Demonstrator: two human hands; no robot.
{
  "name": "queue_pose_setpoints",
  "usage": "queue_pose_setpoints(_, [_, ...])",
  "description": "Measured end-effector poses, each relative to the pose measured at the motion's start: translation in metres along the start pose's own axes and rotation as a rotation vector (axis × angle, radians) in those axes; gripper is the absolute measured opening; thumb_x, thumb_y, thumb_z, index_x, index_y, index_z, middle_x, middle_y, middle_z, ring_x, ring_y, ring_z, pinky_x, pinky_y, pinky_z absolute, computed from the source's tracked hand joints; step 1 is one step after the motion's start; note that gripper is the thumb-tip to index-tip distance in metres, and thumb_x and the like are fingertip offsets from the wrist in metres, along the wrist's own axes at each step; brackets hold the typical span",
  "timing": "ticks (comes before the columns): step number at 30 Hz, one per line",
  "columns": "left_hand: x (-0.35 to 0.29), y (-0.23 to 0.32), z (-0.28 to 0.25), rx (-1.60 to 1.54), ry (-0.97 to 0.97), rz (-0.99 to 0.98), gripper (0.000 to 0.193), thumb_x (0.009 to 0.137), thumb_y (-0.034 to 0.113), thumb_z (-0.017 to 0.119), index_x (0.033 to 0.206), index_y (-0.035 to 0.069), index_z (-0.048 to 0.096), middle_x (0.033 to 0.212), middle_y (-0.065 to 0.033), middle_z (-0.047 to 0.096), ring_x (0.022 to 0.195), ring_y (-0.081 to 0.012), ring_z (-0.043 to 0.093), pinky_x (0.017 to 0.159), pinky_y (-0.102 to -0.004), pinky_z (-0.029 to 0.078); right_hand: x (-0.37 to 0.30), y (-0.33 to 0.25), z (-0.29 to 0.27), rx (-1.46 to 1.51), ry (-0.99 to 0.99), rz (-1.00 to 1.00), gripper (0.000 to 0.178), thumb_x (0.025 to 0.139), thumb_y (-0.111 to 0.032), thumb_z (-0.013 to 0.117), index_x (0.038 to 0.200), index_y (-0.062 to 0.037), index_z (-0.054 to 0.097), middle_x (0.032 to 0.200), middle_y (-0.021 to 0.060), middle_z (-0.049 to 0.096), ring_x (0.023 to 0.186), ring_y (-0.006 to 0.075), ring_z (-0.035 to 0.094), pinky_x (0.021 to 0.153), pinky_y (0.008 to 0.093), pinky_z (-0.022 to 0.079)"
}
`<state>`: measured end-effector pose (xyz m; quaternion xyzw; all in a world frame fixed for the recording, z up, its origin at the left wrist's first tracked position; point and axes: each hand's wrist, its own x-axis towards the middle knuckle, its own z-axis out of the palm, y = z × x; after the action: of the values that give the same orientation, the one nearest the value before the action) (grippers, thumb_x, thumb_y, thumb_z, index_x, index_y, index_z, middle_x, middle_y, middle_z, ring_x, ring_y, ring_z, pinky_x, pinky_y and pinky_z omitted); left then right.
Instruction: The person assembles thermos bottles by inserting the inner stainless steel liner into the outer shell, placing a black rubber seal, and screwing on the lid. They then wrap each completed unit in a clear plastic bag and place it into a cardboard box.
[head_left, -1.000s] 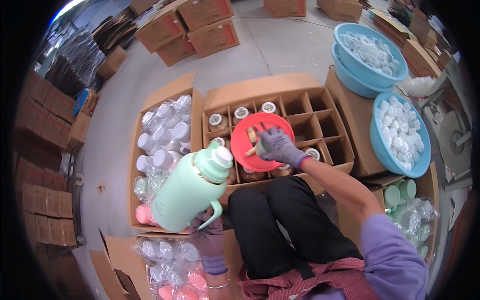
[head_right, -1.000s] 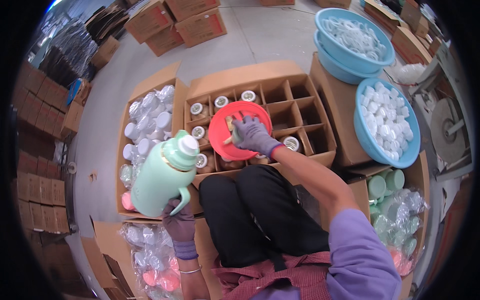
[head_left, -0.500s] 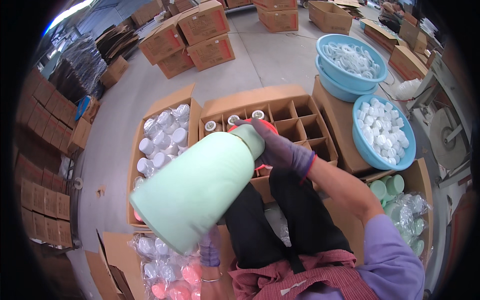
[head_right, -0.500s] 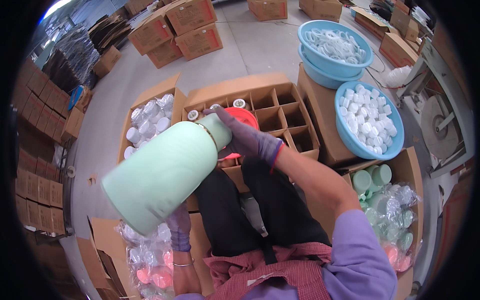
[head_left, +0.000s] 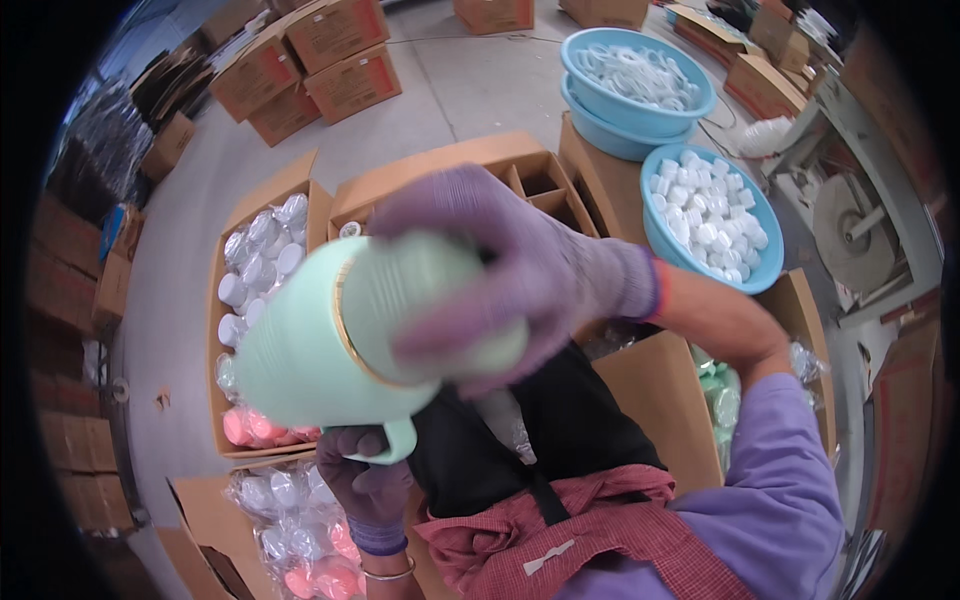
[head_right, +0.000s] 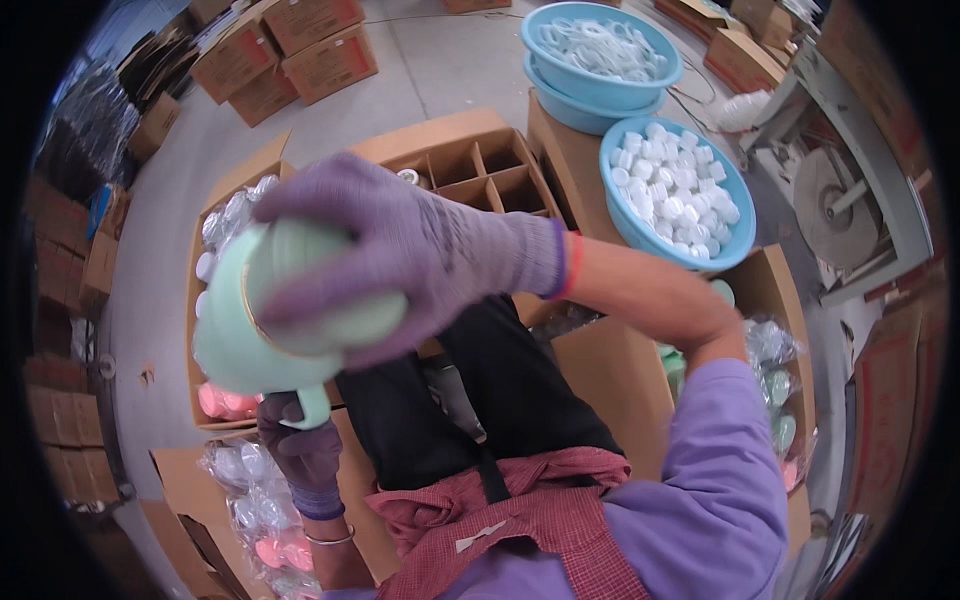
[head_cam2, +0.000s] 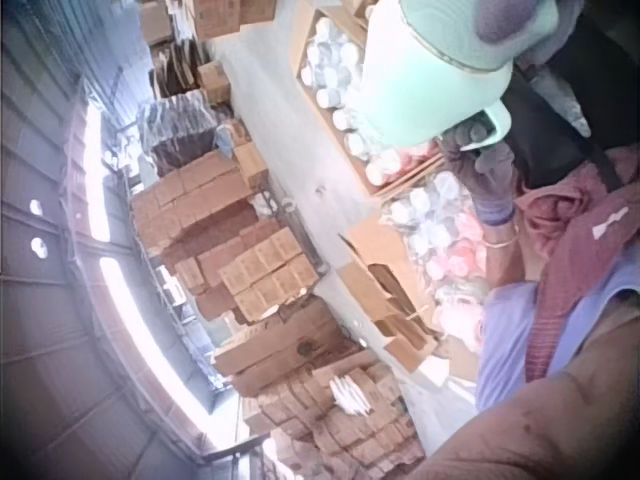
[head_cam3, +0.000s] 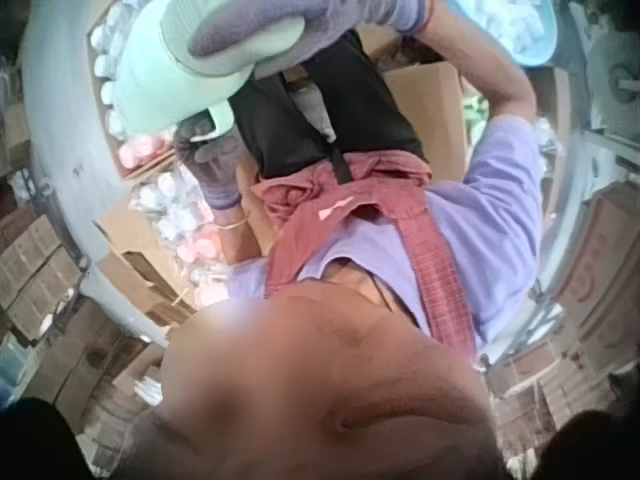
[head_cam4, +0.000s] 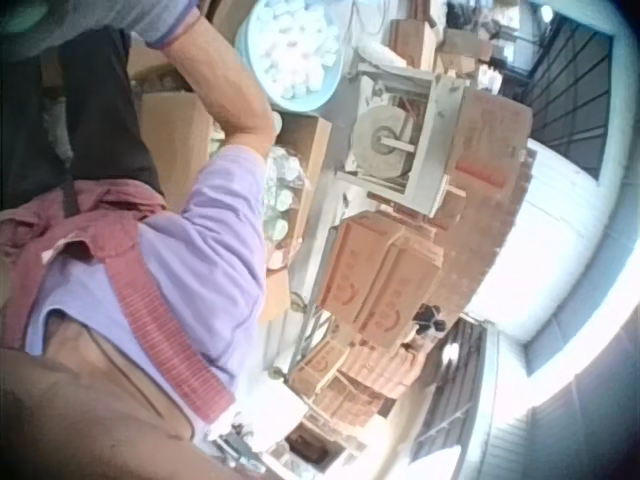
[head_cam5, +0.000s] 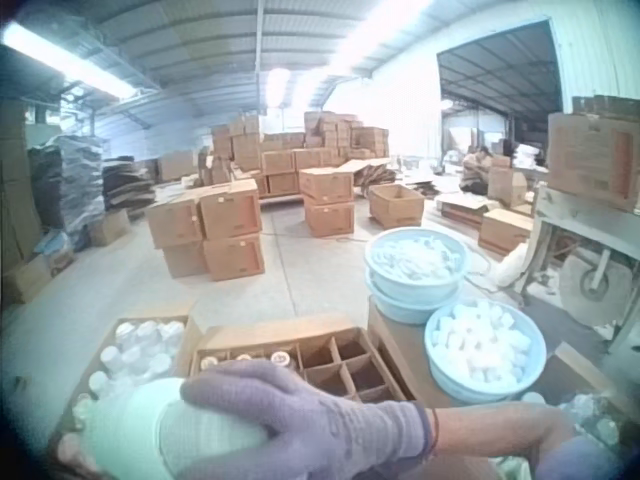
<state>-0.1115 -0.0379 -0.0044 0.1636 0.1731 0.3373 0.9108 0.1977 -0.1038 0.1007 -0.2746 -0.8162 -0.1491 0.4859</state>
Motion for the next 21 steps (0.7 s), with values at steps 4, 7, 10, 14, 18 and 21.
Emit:
queue_pose_setpoints(4, [-0.006, -0.014, -0.015, 0.003, -0.047, -0.05, 0.014, 0.095, 0.007, 0.043, 0.082, 0.01, 0.043, 0.076, 0.0011, 0.039, 0.07, -0.012, 0.043, 0.056, -0.0214, 0.036, 0.009, -0.024, -0.014, -0.072, -0.085, -0.281, 0.064, 0.07, -0.04, 0.086, 0.124, -0.0183, 0.059, 0.129, 0.0191, 0.049, 0.114, 0.0362, 0.055, 0.092, 0.0498, 0.05])
queue_pose_setpoints(7, [0.003, -0.045, 0.033, -0.076, -0.144, -0.062, 0.02, 0.097, 0.011, 0.045, 0.077, 0.013, 0.044, 0.069, 0.0024, 0.031, 0.068, -0.0146, 0.042, 0.051, -0.0242, 0.035, -0.043, -0.027, -0.018, 0.051, 0.028, 0.212, 0.079, 0.075, -0.037, 0.081, 0.138, -0.0113, 0.042, 0.138, 0.0205, 0.042, 0.124, 0.0347, 0.05, 0.1, 0.0475, 0.047])
queue_pose_setpoints(10, [0.002, -0.039, 0.013, 0.737, -0.221, 0.185, 0.021, 0.1, 0.018, 0.049, 0.113, 0.005, 0.059, 0.098, -0.0089, 0.058, 0.109, -0.0295, 0.059, 0.079, -0.0402, 0.055, -0.066, -0.025, 0.025, 0.669, 0.484, 0.976, 0.08, 0.084, -0.031, 0.073, 0.148, -0.0064, 0.031, 0.145, 0.0166, 0.042, 0.129, 0.029, 0.049, 0.107, 0.0417, 0.043])
queue_pose_setpoints(14, [-0.008, -0.014, -0.056, 1.986, -0.227, 0.548, 0.039, 0.1, 0.02, 0.052, 0.135, 0.002, 0.048, 0.133, -0.0186, 0.056, 0.128, -0.0366, 0.051, 0.109, -0.0468, 0.041, -0.082, 0.01, 0.02, 1.049, 0.285, 1.222, 0.056, 0.096, -0.045, 0.058, 0.136, -0.0067, 0.05, 0.124, 0.0114, 0.061, 0.112, 0.0188, 0.061, 0.097, 0.0363, 0.051])
queue_pose_setpoints(18, [0.023, -0.005, -0.048, 2.006, -0.439, 0.683, 0.042, 0.094, 0.019, 0.059, 0.133, 0.008, 0.049, 0.134, -0.0168, 0.054, 0.132, -0.0348, 0.048, 0.114, -0.0568, 0.032, -0.075, 0.036, 0.03, 1.192, 0.186, 1.551, 0.054, 0.097, -0.048, 0.059, 0.131, -0.0058, 0.059, 0.118, 0.0077, 0.065, 0.104, 0.0151, 0.064, 0.095, 0.0319, 0.053])
queue_pose_setpoints(21, [0.004, 0.0, -0.035, 2.366, -0.797, 0.848, 0.037, 0.081, 0.014, 0.068, 0.117, 0.02, 0.061, 0.121, -0.0107, 0.057, 0.128, -0.0282, 0.051, 0.107, -0.0736, 0.029, -0.087, 0.036, 0.02, 0.754, -0.256, 1.338, 0.054, 0.096, -0.045, 0.063, 0.132, -0.0051, 0.06, 0.114, 0.0038, 0.067, 0.104, 0.0159, 0.062, 0.096, 0.0284, 0.048])
